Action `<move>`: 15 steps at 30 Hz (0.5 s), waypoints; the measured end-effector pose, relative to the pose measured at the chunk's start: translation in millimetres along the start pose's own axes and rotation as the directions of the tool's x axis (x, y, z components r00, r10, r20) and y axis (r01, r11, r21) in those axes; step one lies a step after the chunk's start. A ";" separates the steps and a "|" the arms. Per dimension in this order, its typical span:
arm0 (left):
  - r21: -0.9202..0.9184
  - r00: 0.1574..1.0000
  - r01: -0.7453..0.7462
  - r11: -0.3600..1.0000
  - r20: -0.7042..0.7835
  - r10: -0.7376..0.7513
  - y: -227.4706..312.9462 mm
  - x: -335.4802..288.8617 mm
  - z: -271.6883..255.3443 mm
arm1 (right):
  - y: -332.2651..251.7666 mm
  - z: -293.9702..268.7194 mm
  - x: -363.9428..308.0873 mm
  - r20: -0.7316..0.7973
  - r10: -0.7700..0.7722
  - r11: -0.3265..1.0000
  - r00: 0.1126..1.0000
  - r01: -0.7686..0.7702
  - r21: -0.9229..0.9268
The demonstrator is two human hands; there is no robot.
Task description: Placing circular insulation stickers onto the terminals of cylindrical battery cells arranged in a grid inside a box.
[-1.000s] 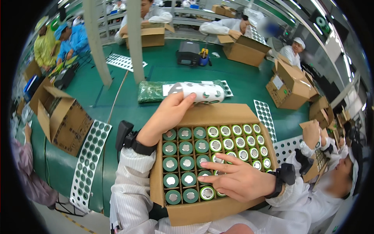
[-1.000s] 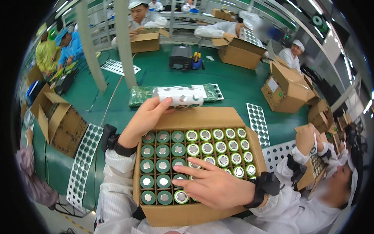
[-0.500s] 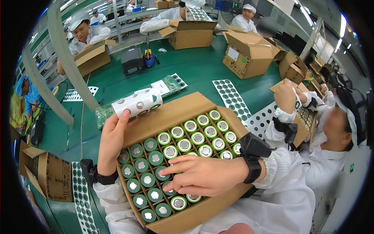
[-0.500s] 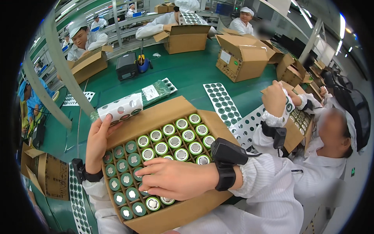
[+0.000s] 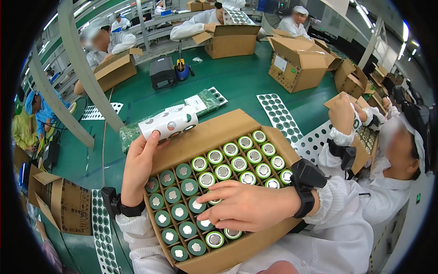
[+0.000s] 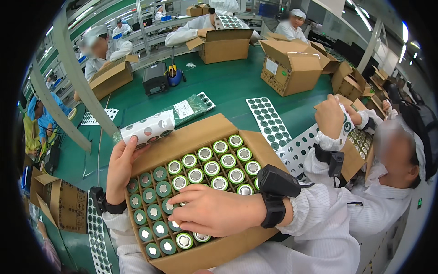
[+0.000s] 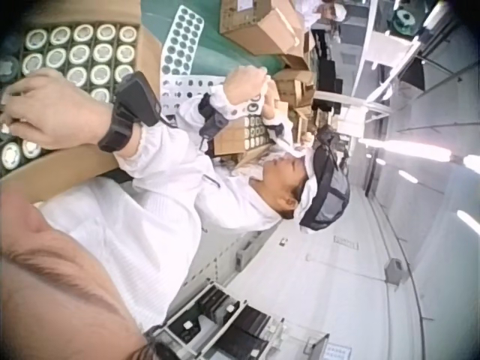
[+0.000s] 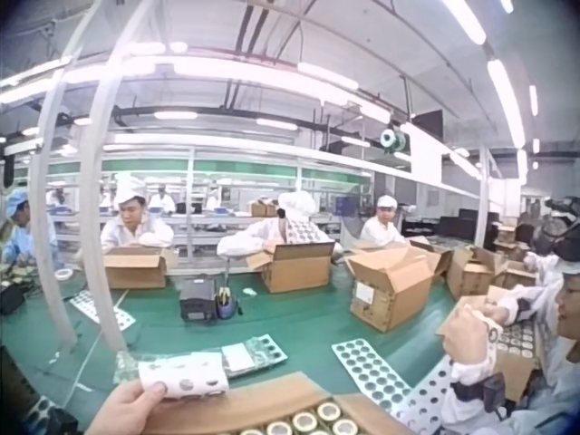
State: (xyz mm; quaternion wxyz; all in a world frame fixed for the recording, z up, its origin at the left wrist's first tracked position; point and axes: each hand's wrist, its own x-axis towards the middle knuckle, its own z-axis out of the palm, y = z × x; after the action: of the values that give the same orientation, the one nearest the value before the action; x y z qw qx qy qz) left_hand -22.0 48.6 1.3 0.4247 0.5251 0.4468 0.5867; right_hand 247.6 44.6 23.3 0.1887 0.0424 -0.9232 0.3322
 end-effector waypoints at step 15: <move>0.082 0.997 -0.042 0.996 0.063 0.036 1.7 -6.0 0.6 | -46.7 -43.7 -26.2 0.206 0.279 0.938 0.938 -0.221 -0.268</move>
State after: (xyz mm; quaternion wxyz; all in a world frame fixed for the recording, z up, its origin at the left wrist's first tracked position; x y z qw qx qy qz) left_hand -21.0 42.5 1.6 0.4045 0.5688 0.4471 0.5594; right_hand 295.3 34.6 72.3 0.0350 -0.0593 -0.9704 0.2315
